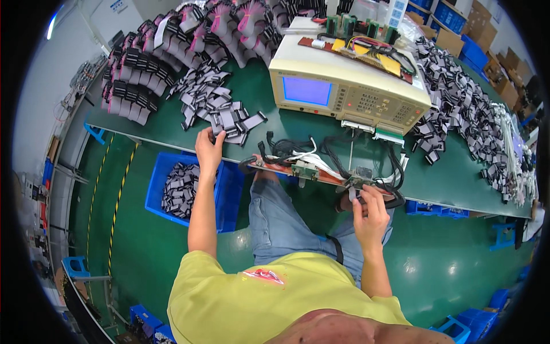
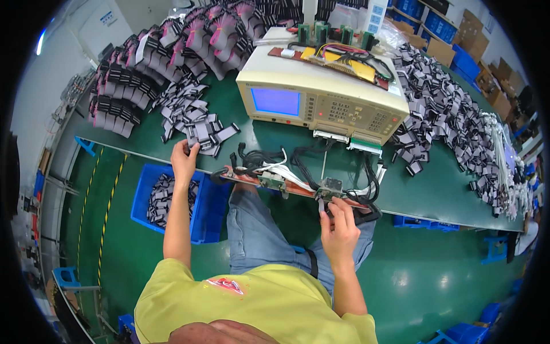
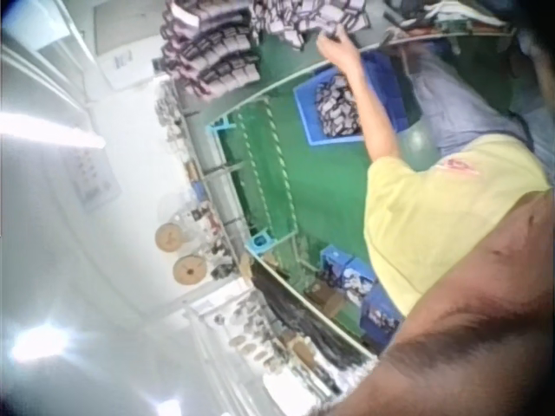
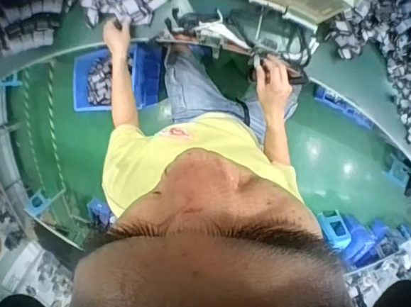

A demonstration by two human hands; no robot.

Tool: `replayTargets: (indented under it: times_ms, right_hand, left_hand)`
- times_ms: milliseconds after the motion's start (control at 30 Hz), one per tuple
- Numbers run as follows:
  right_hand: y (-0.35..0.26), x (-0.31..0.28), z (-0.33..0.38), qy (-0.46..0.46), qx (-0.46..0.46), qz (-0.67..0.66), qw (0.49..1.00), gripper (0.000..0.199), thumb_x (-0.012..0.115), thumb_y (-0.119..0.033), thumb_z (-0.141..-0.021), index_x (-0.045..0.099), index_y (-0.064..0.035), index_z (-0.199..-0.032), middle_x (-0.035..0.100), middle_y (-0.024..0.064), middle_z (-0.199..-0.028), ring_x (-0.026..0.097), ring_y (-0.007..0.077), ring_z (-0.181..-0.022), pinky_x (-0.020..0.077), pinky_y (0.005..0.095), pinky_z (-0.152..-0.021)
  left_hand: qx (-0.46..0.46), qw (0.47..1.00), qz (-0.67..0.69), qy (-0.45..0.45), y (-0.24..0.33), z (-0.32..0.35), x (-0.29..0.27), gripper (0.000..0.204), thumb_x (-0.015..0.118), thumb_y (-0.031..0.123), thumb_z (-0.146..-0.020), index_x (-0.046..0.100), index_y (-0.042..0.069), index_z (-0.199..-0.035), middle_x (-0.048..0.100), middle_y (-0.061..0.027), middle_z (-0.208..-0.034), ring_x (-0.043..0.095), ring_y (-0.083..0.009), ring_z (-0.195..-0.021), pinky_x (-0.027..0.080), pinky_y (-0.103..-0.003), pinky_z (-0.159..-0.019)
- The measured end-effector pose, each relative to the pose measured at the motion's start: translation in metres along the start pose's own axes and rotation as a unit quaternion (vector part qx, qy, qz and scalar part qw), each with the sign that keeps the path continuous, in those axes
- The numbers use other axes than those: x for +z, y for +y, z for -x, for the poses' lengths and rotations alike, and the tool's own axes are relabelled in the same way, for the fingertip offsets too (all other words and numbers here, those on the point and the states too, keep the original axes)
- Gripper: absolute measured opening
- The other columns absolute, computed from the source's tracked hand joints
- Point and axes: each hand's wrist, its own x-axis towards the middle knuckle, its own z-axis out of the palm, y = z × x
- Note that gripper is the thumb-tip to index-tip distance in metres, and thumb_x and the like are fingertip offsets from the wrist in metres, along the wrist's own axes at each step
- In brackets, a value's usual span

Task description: The recorder is testing electronic ribbon cables using a specialized testing device on a factory assembly line.

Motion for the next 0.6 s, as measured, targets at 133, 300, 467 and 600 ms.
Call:
replayTargets:
  times_ms: [133,300,467,600]
  right_hand:
    - [0.008,0.0,0.013,-0.009,-0.011,0.016,1.0,0.027,0.08,-0.004,-0.087,0.07,-0.0006,-0.112,0.071,0.0115,-0.126,0.073,0.0209,-0.072,0.0589,0.0318,-0.06]
    - [0.014,-0.001,0.009,-0.032,-0.092,0.077,0.992,0.032,0.079,-0.01,-0.088,0.069,-0.0024,-0.117,0.069,0.0103,-0.126,0.074,0.0271,-0.078,0.0592,0.0369,-0.064]
    - [0.012,-0.002,-0.013,-0.164,-0.114,0.202,0.959,0.028,0.076,-0.03,-0.093,0.064,-0.0055,-0.093,0.058,0.0087,-0.089,0.068,0.0303,-0.067,0.0552,0.0409,-0.058]
    - [0.019,0.008,-0.01,-0.168,-0.125,0.231,0.95,0.028,0.073,-0.032,-0.096,0.065,-0.0046,-0.093,0.061,0.0095,-0.09,0.068,0.0306,-0.067,0.0554,0.0415,-0.057]
  left_hand:
    - [0.008,0.997,0.062,0.05,0.003,0.011,0.012,0.037,0.083,0.02,-0.09,0.069,0.0,-0.117,0.07,-0.0123,-0.099,0.063,-0.0254,-0.083,0.053,-0.038,-0.077]
    - [0.051,0.996,0.073,0.029,-0.003,0.004,0.012,0.021,0.082,0.015,-0.09,0.073,-0.001,-0.101,0.07,-0.0082,-0.093,0.063,-0.0212,-0.076,0.052,-0.034,-0.071]
    - [0.008,0.981,0.189,0.041,-0.043,-0.024,0.006,0.013,0.077,0.016,-0.098,0.074,0.003,-0.097,0.066,0.0029,-0.08,0.056,-0.006,-0.068,0.044,-0.023,-0.062]
    - [-0.037,0.962,0.26,0.07,-0.046,-0.038,0.019,0.018,0.075,0.02,-0.1,0.071,0.002,-0.098,0.066,0.0005,-0.079,0.058,-0.0075,-0.071,0.046,-0.026,-0.063]
